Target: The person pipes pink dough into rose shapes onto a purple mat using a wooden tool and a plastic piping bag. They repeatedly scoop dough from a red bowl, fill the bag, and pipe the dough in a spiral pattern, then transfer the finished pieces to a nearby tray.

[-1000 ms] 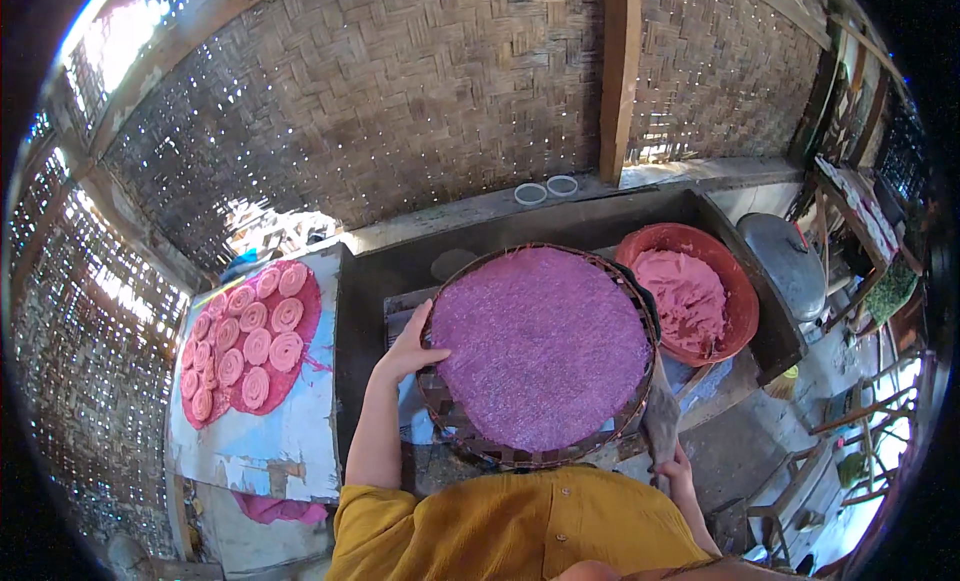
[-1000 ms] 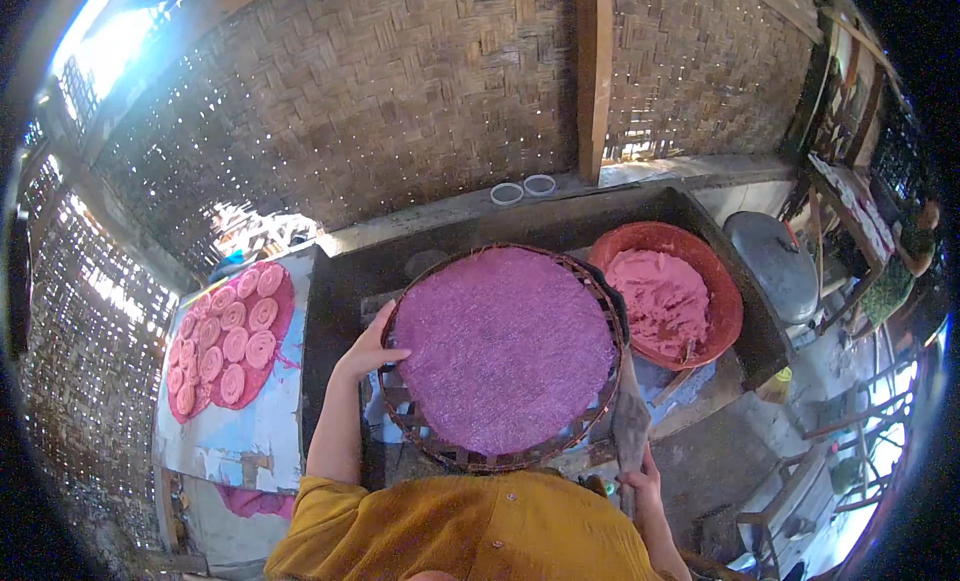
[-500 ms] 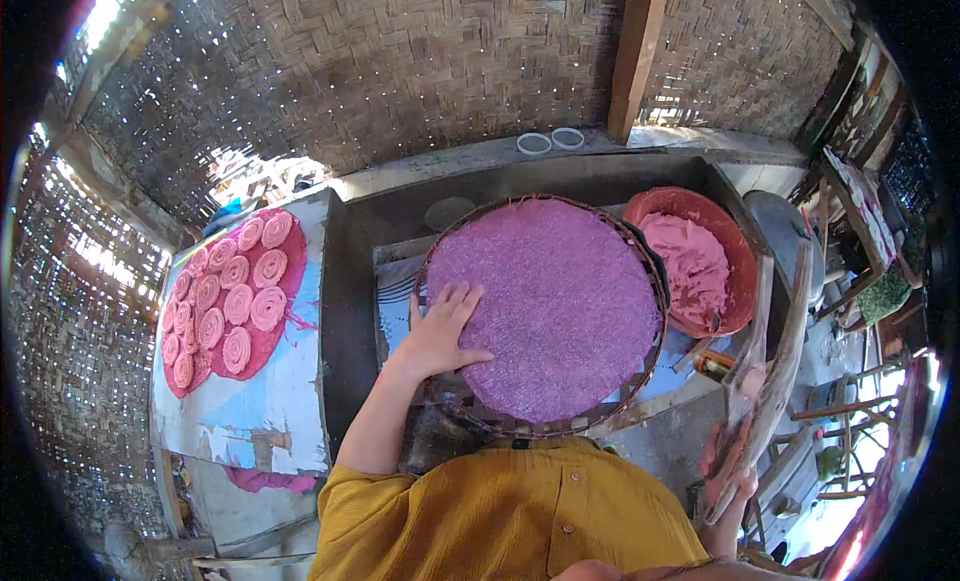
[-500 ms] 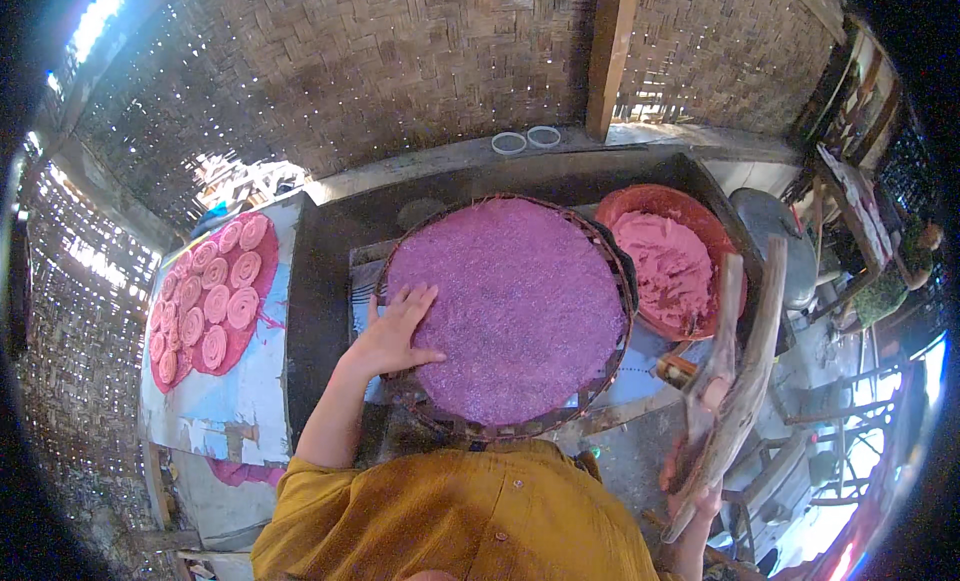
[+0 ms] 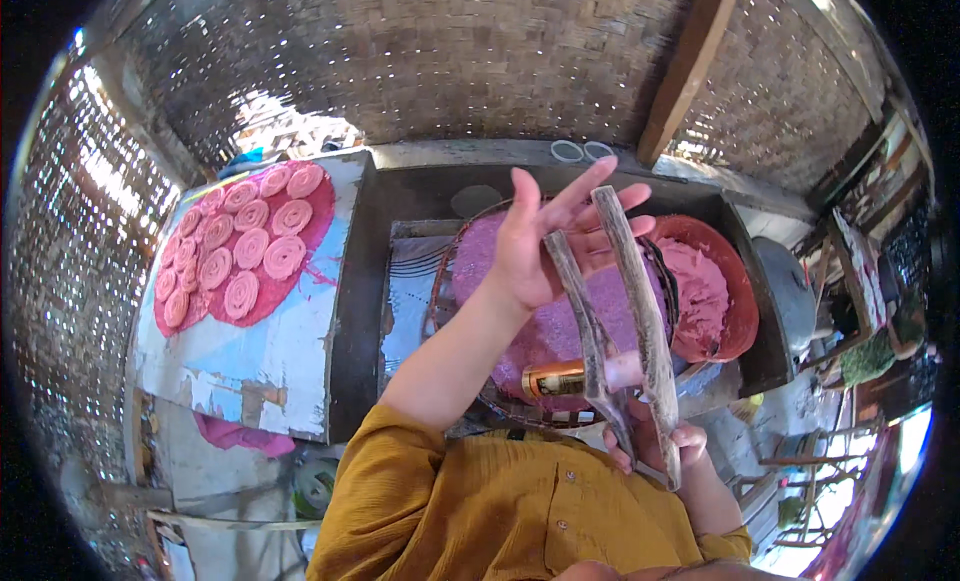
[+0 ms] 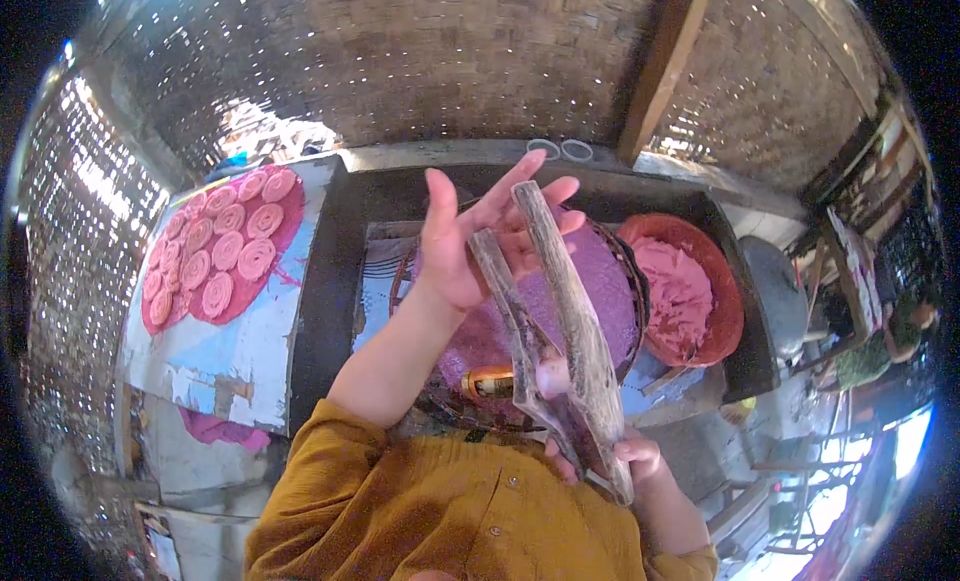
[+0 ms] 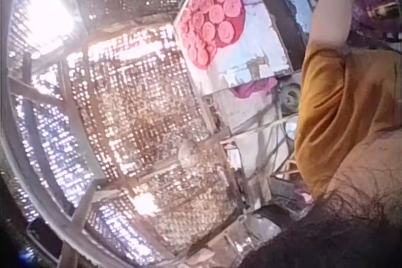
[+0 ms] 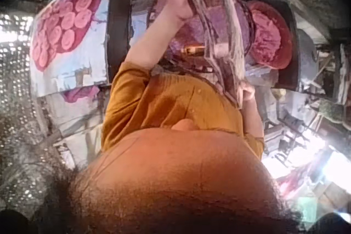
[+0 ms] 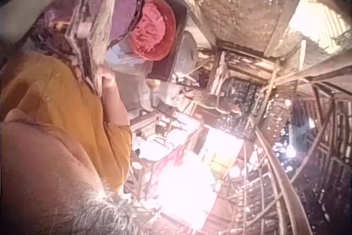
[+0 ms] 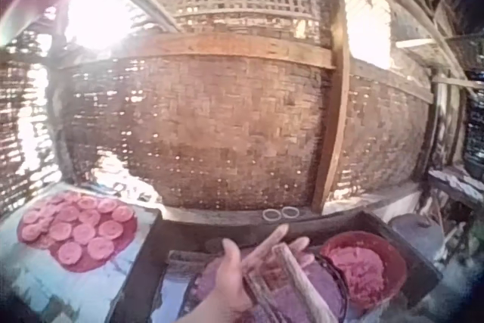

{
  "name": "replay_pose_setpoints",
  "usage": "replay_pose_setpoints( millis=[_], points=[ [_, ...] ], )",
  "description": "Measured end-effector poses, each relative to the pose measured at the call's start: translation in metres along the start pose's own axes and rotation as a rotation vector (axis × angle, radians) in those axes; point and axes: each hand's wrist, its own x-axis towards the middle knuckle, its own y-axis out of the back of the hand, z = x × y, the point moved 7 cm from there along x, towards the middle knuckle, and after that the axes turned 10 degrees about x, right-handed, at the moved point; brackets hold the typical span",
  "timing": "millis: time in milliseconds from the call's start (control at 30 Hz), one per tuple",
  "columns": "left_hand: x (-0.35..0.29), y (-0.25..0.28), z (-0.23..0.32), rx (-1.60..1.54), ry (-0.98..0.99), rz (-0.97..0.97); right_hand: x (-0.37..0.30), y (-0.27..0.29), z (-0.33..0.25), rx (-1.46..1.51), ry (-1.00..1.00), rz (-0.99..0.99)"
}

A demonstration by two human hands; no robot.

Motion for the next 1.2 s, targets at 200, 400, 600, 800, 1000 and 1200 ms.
replay_pose_setpoints(
  millis=[200,400,600,800,1000,1200],
  points=[
    [0.002,0.005,-0.006,0.037,-0.159,-0.089,-0.011,0.010,-0.022,-0.256,-0.111,0.153],
    [-0.004,0.073,-0.039,-0.187,-0.055,0.226,-0.003,0.030,-0.040,-0.331,-0.246,0.312],
    [-0.008,0.096,-0.035,-0.262,-0.154,0.226,0.013,0.034,-0.053,-0.592,-0.248,0.377],
    [-0.019,0.095,-0.028,-0.205,-0.218,0.237,0.008,0.047,-0.050,-0.685,-0.303,0.420],
    [-0.016,0.068,-0.010,-0.217,-0.291,0.152,0.001,0.019,-0.080,-1.005,-0.273,0.383],
    [-0.024,0.051,-0.005,-0.198,-0.312,0.098,-0.010,0.009,-0.077,-0.960,-0.229,0.372]
  ],
)
